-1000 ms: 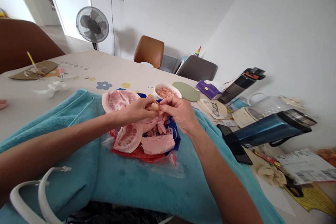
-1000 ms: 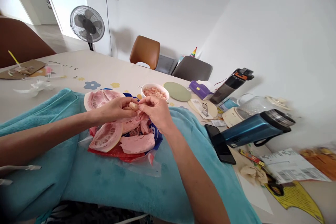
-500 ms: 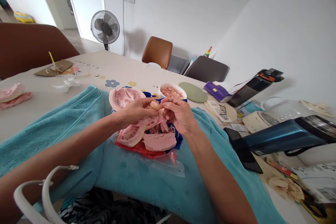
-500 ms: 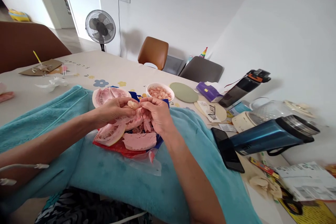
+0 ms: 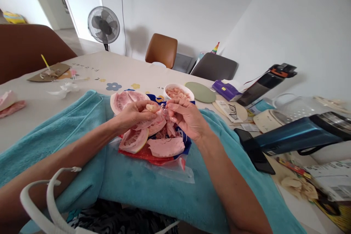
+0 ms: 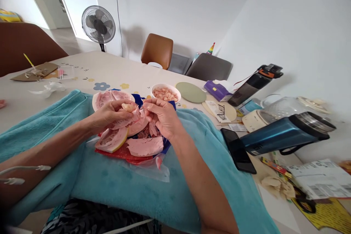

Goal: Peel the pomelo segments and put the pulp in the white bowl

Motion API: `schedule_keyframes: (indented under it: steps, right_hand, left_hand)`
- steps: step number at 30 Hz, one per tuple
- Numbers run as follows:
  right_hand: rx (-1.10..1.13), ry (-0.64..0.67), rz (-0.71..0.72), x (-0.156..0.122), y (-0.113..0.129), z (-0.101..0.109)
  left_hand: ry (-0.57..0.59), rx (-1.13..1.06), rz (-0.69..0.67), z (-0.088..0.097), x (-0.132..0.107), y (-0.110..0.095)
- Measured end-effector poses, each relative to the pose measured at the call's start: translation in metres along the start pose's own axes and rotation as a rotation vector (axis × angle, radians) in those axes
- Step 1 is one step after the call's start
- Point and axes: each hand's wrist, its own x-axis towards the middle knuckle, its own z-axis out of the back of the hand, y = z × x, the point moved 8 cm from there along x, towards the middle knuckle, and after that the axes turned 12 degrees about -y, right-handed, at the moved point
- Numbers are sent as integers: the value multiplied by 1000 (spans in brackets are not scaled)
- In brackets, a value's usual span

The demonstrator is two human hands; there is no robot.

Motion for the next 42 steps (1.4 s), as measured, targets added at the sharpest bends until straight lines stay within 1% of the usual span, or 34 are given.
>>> schedule_keyframes:
  steps: [1, 3, 5, 7, 10, 12, 14, 17, 19, 21, 23, 26, 34, 38, 42]
  right_hand:
    - [0, -1, -2, -1, 2, 1]
    - [3, -38, 23, -3, 11, 7]
    - [-4, -115, 96, -3, 29, 19]
    - [-38, -198, 200, 0, 52, 34]
    - [-132, -285, 355, 17, 87, 52]
    - [-207, -309, 402, 39, 98, 60]
    - [-272, -332, 375, 65, 98, 67]
    - [-408, -358, 254, 102, 79, 74]
    - [-456, -356, 206, 117, 67, 76]
    - [-486, -351, 175, 126, 57, 77]
    - [-508, -348, 155, 129, 50, 77]
    - [-524, -353, 141, 130, 46, 76]
    - [-504, -392, 140, 125, 49, 75]
    - [-508, -443, 186, 122, 53, 75]
    - [-497, -495, 299, 121, 65, 80]
  left_hand:
    - [-14, -13, -14, 2, 0, -2]
    - [-88, -58, -53, 11, 2, -8]
    - [-183, -118, -82, 24, 3, -15]
    - [-245, -181, -84, 33, 4, -19]
    - [-254, -234, -62, 38, 5, -20]
    - [-248, -248, -60, 39, 6, -20]
    - [-232, -260, -62, 38, 5, -20]
    - [-201, -269, -75, 37, 5, -20]
    - [-180, -263, -83, 36, 6, -19]
    - [-173, -258, -81, 36, 6, -19]
    - [-175, -264, -74, 36, 6, -19]
    - [-177, -273, -70, 36, 5, -20]
    - [-215, -245, -60, 37, 6, -18]
    - [-227, -235, -60, 38, 7, -16]
    - [-226, -238, -116, 40, 8, -17]
